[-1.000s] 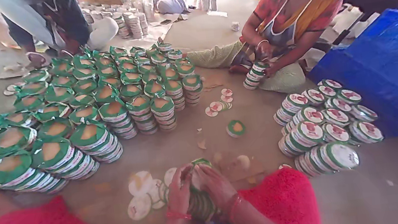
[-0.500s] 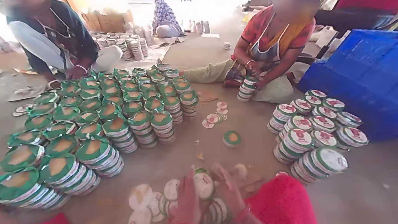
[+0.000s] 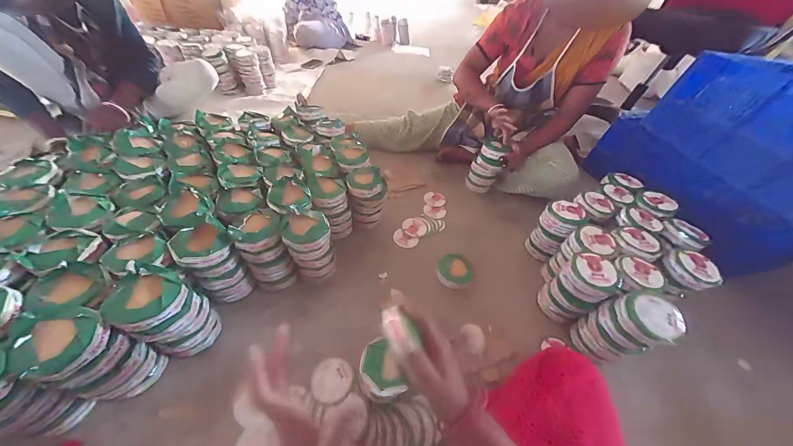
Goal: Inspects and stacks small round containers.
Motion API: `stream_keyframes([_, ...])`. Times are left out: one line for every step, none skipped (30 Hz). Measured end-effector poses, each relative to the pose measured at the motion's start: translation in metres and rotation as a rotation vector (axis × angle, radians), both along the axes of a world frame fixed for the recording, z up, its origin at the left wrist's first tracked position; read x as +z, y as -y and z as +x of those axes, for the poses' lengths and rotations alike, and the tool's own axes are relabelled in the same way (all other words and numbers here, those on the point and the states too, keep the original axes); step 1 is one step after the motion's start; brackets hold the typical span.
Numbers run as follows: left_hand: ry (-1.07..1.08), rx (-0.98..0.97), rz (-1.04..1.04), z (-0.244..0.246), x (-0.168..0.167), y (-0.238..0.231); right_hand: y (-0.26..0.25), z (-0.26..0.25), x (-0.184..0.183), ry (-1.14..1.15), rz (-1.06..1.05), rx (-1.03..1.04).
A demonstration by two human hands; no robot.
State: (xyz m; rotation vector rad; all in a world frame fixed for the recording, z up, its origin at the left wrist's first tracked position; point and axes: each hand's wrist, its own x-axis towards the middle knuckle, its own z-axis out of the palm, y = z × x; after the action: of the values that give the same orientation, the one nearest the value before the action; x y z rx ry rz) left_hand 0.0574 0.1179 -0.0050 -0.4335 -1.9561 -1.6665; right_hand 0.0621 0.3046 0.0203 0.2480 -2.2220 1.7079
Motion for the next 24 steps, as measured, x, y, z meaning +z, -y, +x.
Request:
stream_keyframes([0.004,0.08,0.017,-0.004,-0.002,0.009,0.002,-0.002,-0.016,-0.099,0.415,-0.112])
stream_keyframes([0.028,0.146,0.042,-0.009,-0.003,0.016,0.006,-0.002,-0.041,-0.173,0.717,-0.166])
stream_keyframes([0.071,0.177,0.06,-0.012,-0.003,0.021,0.01,-0.001,-0.069,-0.195,0.917,-0.16])
stream_keyframes([0.114,0.193,0.064,-0.014,-0.002,0.023,0.013,0.002,-0.086,-0.207,1.063,-0.156])
stream_keyframes([0.149,0.191,0.059,-0.016,0.002,0.025,0.018,0.002,-0.088,-0.143,1.131,-0.108])
stream_keyframes([0.173,0.174,0.059,-0.016,0.001,0.024,0.018,0.002,-0.08,-0.022,1.135,-0.026])
stream_keyframes([0.2,0.153,0.063,-0.01,-0.004,0.024,0.016,0.005,-0.069,0.117,1.086,0.064])
stream_keyframes([0.215,0.132,0.07,-0.009,-0.007,0.024,0.012,0.002,-0.058,0.209,1.002,0.105])
stream_keyframes([0.235,0.106,0.074,-0.01,-0.01,0.025,0.007,-0.006,-0.048,0.257,0.889,0.093])
stream_keyframes([0.259,0.08,0.084,-0.01,-0.015,0.025,-0.002,-0.016,-0.039,0.278,0.783,0.045])
stream_keyframes([0.293,0.047,0.095,-0.009,-0.021,0.025,-0.015,-0.028,-0.027,0.294,0.692,-0.02])
stream_keyframes([0.33,0.013,0.095,-0.006,-0.027,0.025,-0.03,-0.041,-0.017,0.286,0.631,-0.102])
stream_keyframes([0.38,-0.011,0.082,-0.003,-0.03,0.023,-0.047,-0.057,-0.008,0.277,0.608,-0.193])
stream_keyframes([0.409,-0.021,0.052,-0.001,-0.033,0.021,-0.067,-0.073,0.0,0.264,0.623,-0.298])
stream_keyframes([0.424,-0.039,0.019,-0.001,-0.037,0.02,-0.087,-0.091,0.004,0.232,0.655,-0.406])
stream_keyframes([0.435,-0.06,-0.013,-0.001,-0.038,0.018,-0.108,-0.106,0.002,0.187,0.694,-0.512])
stream_keyframes([0.443,-0.08,-0.046,0.0,-0.039,0.017,-0.129,-0.12,-0.008,0.131,0.74,-0.605])
stream_keyframes([0.447,-0.093,-0.083,0.001,-0.038,0.018,-0.148,-0.134,-0.028,0.096,0.799,-0.681])
stream_keyframes([0.439,-0.099,-0.115,0.0,-0.038,0.019,-0.166,-0.146,-0.052,0.129,0.871,-0.707])
stream_keyframes([0.435,-0.101,-0.14,-0.002,-0.038,0.021,-0.18,-0.154,-0.074,0.25,0.93,-0.652])
stream_keyframes([0.431,-0.103,-0.159,-0.003,-0.039,0.023,-0.191,-0.156,-0.09,0.405,0.96,-0.552])
stream_keyframes([0.431,-0.099,-0.172,-0.003,-0.042,0.024,-0.196,-0.156,-0.096,0.521,0.978,-0.477])
stream_keyframes([0.446,-0.093,-0.172,-0.005,-0.043,0.026,-0.193,-0.156,-0.089,0.607,0.963,-0.429])
stream_keyframes([0.465,-0.1,-0.155,-0.005,-0.045,0.027,-0.187,-0.153,-0.077,0.643,0.919,-0.408])
